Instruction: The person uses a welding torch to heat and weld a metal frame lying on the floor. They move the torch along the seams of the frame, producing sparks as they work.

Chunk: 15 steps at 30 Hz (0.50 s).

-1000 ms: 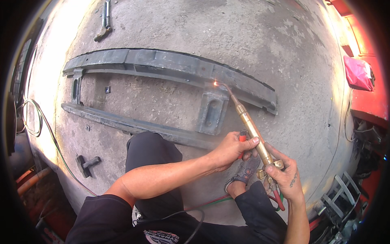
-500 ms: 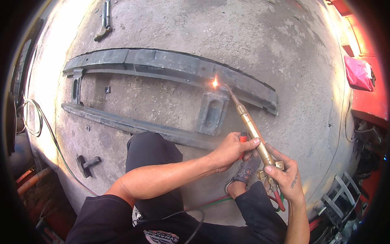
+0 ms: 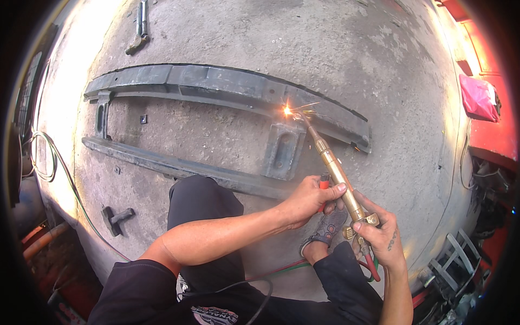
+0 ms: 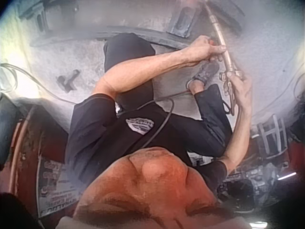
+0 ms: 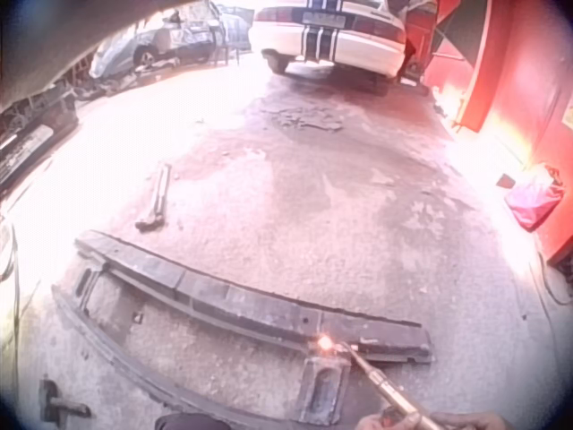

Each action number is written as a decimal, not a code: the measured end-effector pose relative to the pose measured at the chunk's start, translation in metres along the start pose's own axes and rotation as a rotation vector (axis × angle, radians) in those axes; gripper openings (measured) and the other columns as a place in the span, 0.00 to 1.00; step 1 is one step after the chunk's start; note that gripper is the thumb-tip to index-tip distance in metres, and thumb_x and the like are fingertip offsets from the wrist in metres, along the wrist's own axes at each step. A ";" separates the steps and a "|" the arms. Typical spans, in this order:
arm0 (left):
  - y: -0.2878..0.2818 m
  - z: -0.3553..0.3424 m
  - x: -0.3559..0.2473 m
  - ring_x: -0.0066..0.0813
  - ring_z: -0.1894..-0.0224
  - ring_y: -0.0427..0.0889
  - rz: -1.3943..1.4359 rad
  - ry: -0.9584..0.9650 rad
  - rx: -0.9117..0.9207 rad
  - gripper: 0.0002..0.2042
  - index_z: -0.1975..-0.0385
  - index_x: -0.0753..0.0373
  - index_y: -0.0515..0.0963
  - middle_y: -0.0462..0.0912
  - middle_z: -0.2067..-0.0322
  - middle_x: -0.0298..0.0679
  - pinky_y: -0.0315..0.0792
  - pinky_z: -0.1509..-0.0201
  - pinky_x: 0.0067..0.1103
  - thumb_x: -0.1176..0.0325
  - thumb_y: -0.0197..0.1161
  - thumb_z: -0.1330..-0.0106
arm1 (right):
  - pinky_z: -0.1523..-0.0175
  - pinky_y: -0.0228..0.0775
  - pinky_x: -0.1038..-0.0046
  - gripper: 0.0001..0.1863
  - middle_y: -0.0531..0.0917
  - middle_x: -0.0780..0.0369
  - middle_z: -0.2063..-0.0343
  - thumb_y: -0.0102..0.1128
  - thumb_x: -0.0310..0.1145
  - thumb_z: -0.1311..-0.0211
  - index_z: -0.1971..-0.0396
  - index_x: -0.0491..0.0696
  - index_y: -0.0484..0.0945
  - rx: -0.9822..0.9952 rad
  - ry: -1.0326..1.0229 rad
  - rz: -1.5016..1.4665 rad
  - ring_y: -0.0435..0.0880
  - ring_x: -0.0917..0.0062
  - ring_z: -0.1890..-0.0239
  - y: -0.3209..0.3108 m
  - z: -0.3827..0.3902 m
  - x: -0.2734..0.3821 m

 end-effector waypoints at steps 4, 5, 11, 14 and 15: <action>0.001 -0.001 0.001 0.18 0.74 0.73 -0.004 0.005 0.003 0.11 0.55 0.66 0.83 0.83 0.71 0.35 0.67 0.70 0.19 0.63 0.64 0.23 | 0.83 0.69 0.78 0.45 0.85 0.56 0.77 0.73 0.46 0.38 0.27 0.37 0.66 -0.006 -0.084 0.018 0.80 0.80 0.86 -0.006 -0.004 -0.017; 0.001 -0.001 0.001 0.18 0.74 0.73 -0.007 0.006 0.002 0.11 0.55 0.66 0.83 0.83 0.71 0.35 0.67 0.70 0.19 0.63 0.64 0.23 | 0.83 0.69 0.78 0.47 0.85 0.57 0.77 0.74 0.49 0.39 0.27 0.37 0.66 0.002 -0.086 0.020 0.81 0.79 0.86 -0.007 -0.003 -0.018; 0.001 -0.002 0.002 0.18 0.74 0.74 -0.011 0.001 -0.001 0.11 0.55 0.66 0.82 0.83 0.71 0.35 0.68 0.70 0.19 0.63 0.65 0.23 | 0.72 0.73 0.79 0.47 0.83 0.64 0.73 0.79 0.53 0.41 0.31 0.35 0.72 0.023 -0.049 -0.013 0.82 0.83 0.75 -0.008 0.001 -0.010; 0.001 -0.002 0.001 0.18 0.74 0.74 -0.022 -0.008 0.000 0.11 0.56 0.66 0.82 0.83 0.71 0.35 0.68 0.70 0.19 0.63 0.65 0.23 | 0.71 0.73 0.79 0.47 0.83 0.64 0.72 0.79 0.53 0.41 0.31 0.35 0.72 0.009 -0.065 -0.003 0.82 0.84 0.74 -0.010 0.000 -0.016; 0.001 -0.001 0.001 0.18 0.74 0.74 -0.016 -0.008 0.003 0.11 0.56 0.66 0.82 0.83 0.71 0.35 0.68 0.70 0.19 0.63 0.65 0.23 | 0.70 0.73 0.79 0.47 0.83 0.64 0.72 0.79 0.52 0.41 0.31 0.35 0.72 0.011 -0.059 -0.006 0.82 0.84 0.74 -0.009 0.000 -0.015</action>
Point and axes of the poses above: each hand's wrist, its own z-axis away from the middle knuckle, its own y-axis out of the palm, x = y × z, the point moved 1 cm from there along -z, towards the middle knuckle
